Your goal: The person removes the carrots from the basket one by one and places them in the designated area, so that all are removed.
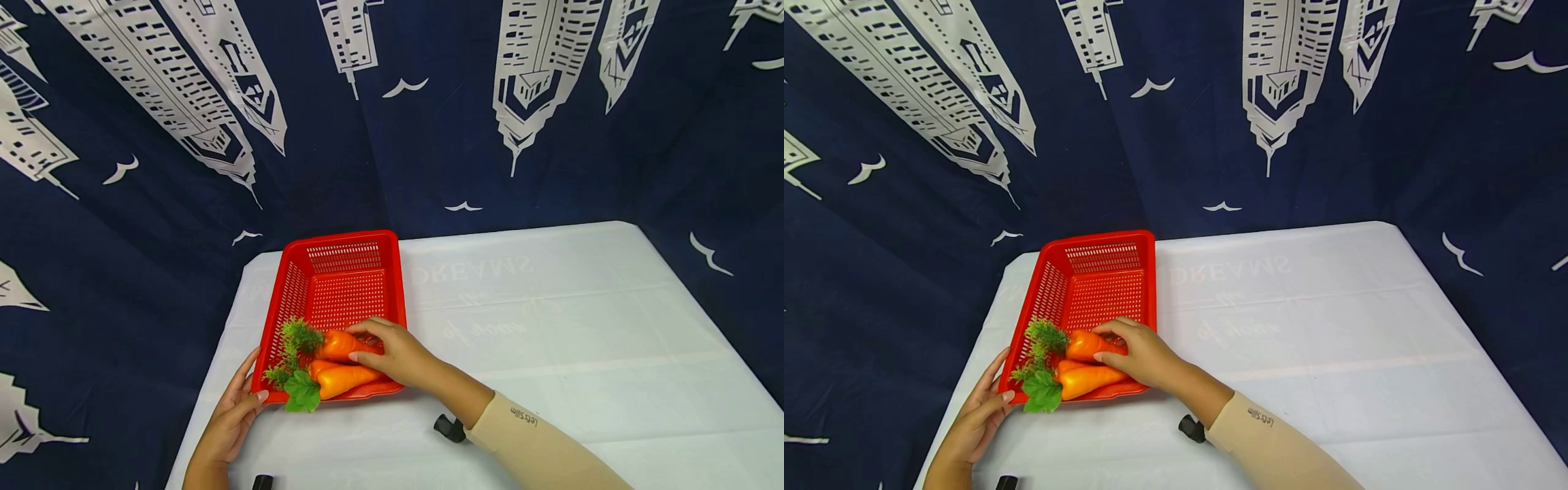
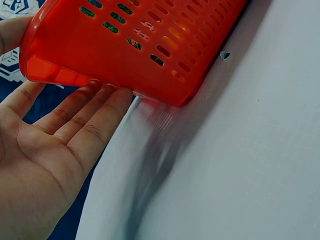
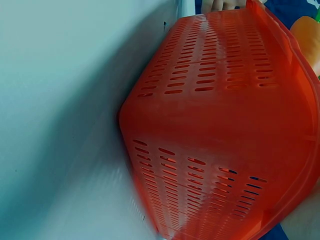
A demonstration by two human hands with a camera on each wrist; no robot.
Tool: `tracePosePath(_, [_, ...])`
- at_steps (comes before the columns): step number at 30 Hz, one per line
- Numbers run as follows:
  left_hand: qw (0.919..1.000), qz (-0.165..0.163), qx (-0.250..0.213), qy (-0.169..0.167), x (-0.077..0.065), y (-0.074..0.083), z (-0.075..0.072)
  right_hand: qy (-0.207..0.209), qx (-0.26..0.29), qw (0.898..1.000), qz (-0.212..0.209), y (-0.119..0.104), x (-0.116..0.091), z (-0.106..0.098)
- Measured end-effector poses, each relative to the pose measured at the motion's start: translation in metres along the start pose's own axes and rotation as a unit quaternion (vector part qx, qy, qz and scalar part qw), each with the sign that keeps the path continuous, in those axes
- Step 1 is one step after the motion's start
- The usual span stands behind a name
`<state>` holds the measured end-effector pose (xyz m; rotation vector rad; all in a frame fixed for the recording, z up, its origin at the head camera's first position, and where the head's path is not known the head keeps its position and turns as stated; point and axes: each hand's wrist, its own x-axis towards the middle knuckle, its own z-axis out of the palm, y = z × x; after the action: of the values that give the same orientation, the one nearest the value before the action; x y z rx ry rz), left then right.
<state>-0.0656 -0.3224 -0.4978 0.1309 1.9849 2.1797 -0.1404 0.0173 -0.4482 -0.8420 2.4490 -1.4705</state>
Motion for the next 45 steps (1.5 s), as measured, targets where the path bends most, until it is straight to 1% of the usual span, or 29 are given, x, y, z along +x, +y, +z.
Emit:
tracePosePath(5, [0.9999,-0.005,0.003,0.010,0.0007,0.0005,0.0007,0.004,-0.002,1.000,-0.001,-0.0003,-0.0005,-0.0005])
tracePosePath(14, [1.0000,-0.003,0.003,0.004,0.0005,-0.0001,0.0004,0.018,-0.003,1.000,-0.014,0.0001,-0.0009,-0.0006])
tracePosePath(21, [0.9999,0.000,0.014,-0.003,0.0004,-0.0001,0.0002,0.029,0.002,0.999,-0.017,0.0004,-0.0005,-0.0016])
tracePosePath(28, [0.9999,0.005,0.008,-0.009,0.0001,-0.0001,-0.0001,0.032,0.011,0.999,-0.023,0.0010,0.0006,-0.0023])
tracePosePath(35, [0.9999,-0.002,0.015,0.001,-0.0001,0.0000,0.0002,0.044,0.014,0.999,-0.026,0.0005,-0.0004,-0.0035])
tracePosePath(45, [0.9999,0.006,-0.001,-0.013,-0.0011,-0.0010,-0.0012,0.059,0.048,0.997,-0.022,0.0015,0.0000,-0.0064])
